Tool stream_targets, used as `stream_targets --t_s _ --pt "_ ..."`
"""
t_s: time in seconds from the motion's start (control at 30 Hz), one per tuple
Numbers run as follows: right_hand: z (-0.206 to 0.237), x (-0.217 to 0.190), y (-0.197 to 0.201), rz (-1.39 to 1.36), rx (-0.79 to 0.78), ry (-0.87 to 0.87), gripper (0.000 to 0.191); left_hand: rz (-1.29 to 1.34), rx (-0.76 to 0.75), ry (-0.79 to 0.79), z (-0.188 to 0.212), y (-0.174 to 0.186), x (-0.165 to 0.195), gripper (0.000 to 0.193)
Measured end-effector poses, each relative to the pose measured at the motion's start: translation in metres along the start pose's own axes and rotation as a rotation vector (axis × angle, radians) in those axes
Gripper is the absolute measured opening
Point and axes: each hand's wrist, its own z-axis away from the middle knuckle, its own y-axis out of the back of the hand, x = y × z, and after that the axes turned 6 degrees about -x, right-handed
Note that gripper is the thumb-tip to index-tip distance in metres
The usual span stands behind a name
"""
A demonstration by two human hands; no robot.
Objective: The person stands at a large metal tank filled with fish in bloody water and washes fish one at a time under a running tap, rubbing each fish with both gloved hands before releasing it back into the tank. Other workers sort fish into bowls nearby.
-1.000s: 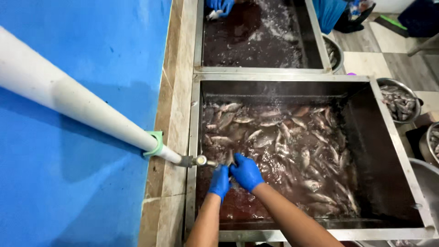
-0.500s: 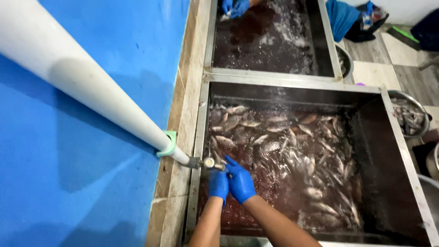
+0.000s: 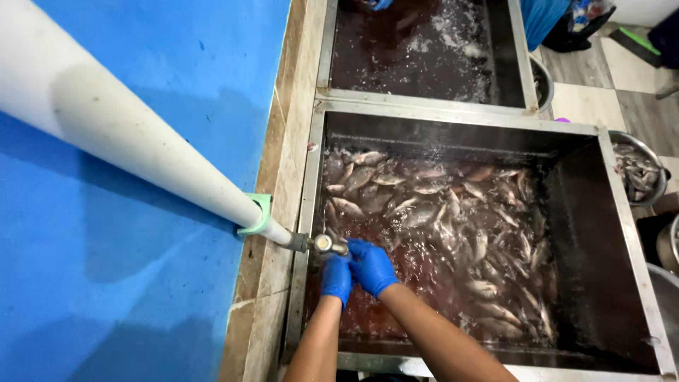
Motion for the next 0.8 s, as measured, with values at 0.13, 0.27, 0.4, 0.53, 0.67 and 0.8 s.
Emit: stream_targets --t_s 0.13,0.27,0.4,0.53,0.67,0.8 --pt "-0.001 -0.006 -0.001 -0.131 -0.105 -0.218 0.027 0.267 -0.047 0.14 -0.01 0.004 -0.017 0.03" --pt "-0.017 -0.005 0.0 0.306 -0.266 -0.223 0.027 -0.122 0.218 0.175 -0.012 0.012 -0.024 0.053" --pt "-0.033 0.007 -0.001 0.387 -0.452 -0.216 0.033 -0.728 0.206 -0.104 -0.008 0.022 -0.02 0.05" --pt "-0.037 0.03 -0.004 0.148 -0.515 -0.162 0.033 -1.018 0.138 -0.125 -0.001 0.024 -0.004 0.042" --pt "-0.034 0.054 -0.003 -0.196 -0.608 -0.21 0.03 -0.937 0.203 -0.088 0.006 0.017 -0.005 0.035" --pt "-0.028 0.067 -0.004 -0.272 -0.614 -0.172 0.024 -0.741 0.289 -0.128 0.008 0.013 -0.018 0.038"
